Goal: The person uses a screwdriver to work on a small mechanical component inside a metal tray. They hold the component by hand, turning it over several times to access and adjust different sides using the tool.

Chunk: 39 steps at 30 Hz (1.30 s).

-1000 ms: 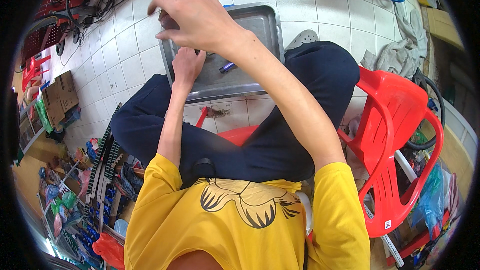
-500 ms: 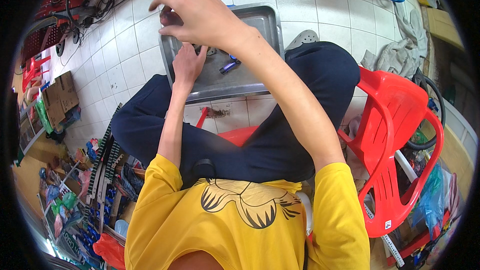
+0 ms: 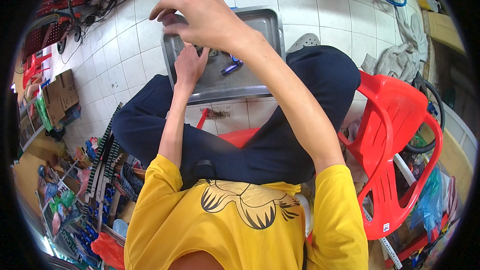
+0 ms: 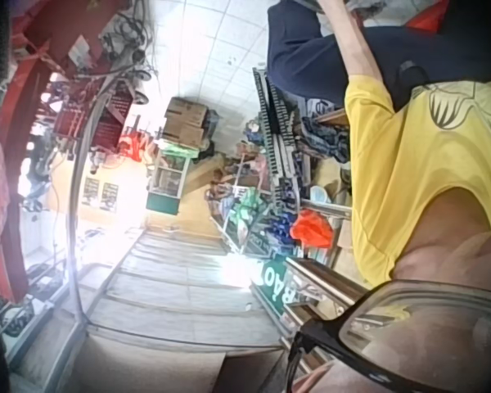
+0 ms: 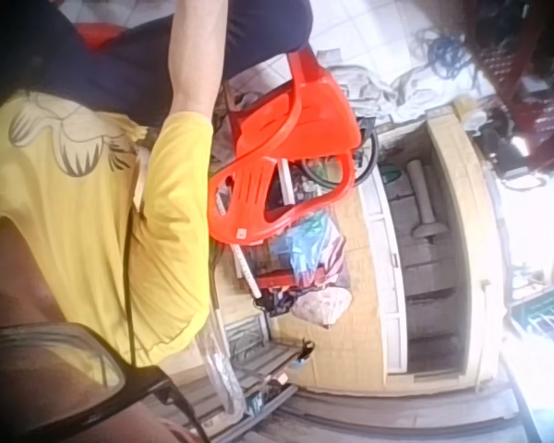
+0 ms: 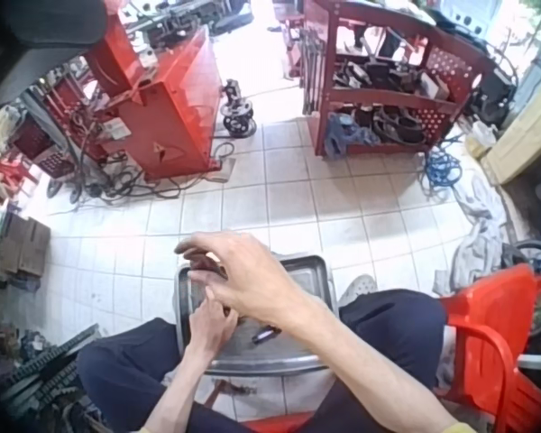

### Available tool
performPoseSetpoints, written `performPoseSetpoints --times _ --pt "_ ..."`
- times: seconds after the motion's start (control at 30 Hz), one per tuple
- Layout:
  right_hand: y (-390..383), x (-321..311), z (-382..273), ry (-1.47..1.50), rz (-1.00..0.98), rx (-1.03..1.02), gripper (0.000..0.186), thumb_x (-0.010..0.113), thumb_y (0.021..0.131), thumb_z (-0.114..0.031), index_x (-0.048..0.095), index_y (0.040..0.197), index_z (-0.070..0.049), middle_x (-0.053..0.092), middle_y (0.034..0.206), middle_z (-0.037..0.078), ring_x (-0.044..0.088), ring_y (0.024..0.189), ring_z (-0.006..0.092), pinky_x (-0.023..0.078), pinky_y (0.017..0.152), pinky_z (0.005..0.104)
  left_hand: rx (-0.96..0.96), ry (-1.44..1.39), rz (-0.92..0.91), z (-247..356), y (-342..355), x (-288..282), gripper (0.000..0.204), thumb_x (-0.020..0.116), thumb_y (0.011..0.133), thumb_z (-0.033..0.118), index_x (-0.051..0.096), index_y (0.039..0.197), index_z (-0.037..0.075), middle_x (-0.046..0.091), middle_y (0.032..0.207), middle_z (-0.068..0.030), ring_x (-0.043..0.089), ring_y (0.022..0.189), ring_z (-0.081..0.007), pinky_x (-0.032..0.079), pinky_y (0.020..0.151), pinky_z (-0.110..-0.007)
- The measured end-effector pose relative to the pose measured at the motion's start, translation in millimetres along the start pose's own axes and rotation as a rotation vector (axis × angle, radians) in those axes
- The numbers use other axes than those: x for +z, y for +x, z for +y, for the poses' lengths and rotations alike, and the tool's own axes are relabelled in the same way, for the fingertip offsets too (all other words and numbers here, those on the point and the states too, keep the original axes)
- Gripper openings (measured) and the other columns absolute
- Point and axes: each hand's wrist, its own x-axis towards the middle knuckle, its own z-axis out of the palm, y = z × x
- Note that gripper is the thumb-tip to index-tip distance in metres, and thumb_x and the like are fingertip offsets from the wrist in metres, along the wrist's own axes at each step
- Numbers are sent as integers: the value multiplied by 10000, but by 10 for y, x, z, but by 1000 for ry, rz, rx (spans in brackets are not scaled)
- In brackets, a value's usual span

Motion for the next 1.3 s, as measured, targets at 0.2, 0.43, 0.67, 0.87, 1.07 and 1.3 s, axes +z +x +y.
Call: performPoseSetpoints --times 0.2,0.43,0.67,0.87,1.07,1.3 --pt "0 -65 -95 42 -66 64 240 801 852 -183 723 1060 -92 764 973 75 741 907 257 587 797 378 84 43 50 -123 31 88 856 580 987 542 360 1429 -158 686 1163 -337 710 974 -494 566 843 -563" --pt "-53 119 -12 150 99 83 207 751 889 -108 707 1084 -53 718 1012 138 720 951 282 583 854 373 70 38 43 -147 36 110 892 572 989 551 357 1452 -181 685 1158 -345 712 986 -479 567 855 -551" --pt "-17 8 -48 -5 -80 12 218 772 900 -100 719 1105 -43 713 1109 113 715 958 264 586 866 366 65 22 44 -142 29 98 880 568 992 555 375 1439 -178 684 1151 -347 708 986 -489 561 851 -566" --pt "-42 33 -34 58 -78 -59 242 789 843 -101 772 1084 -102 676 1104 100 686 985 298 562 877 416 95 11 54 -154 29 101 815 578 986 548 409 1394 -136 692 1148 -328 707 986 -492 560 848 -577" --pt "-42 -17 -42 100 -106 -1 211 814 819 -120 783 1028 -131 670 1045 75 690 974 259 571 842 389 18 -18 2 -39 9 17 811 578 984 552 422 1390 -132 675 1207 -322 700 1031 -485 555 875 -574" --pt "-18 -23 -86 -38 -47 -39 209 794 832 -82 769 1038 -105 692 1019 48 691 932 249 575 855 377 54 12 36 -106 19 93 837 581 983 546 396 1428 -138 660 1255 -320 697 1047 -480 552 886 -573"
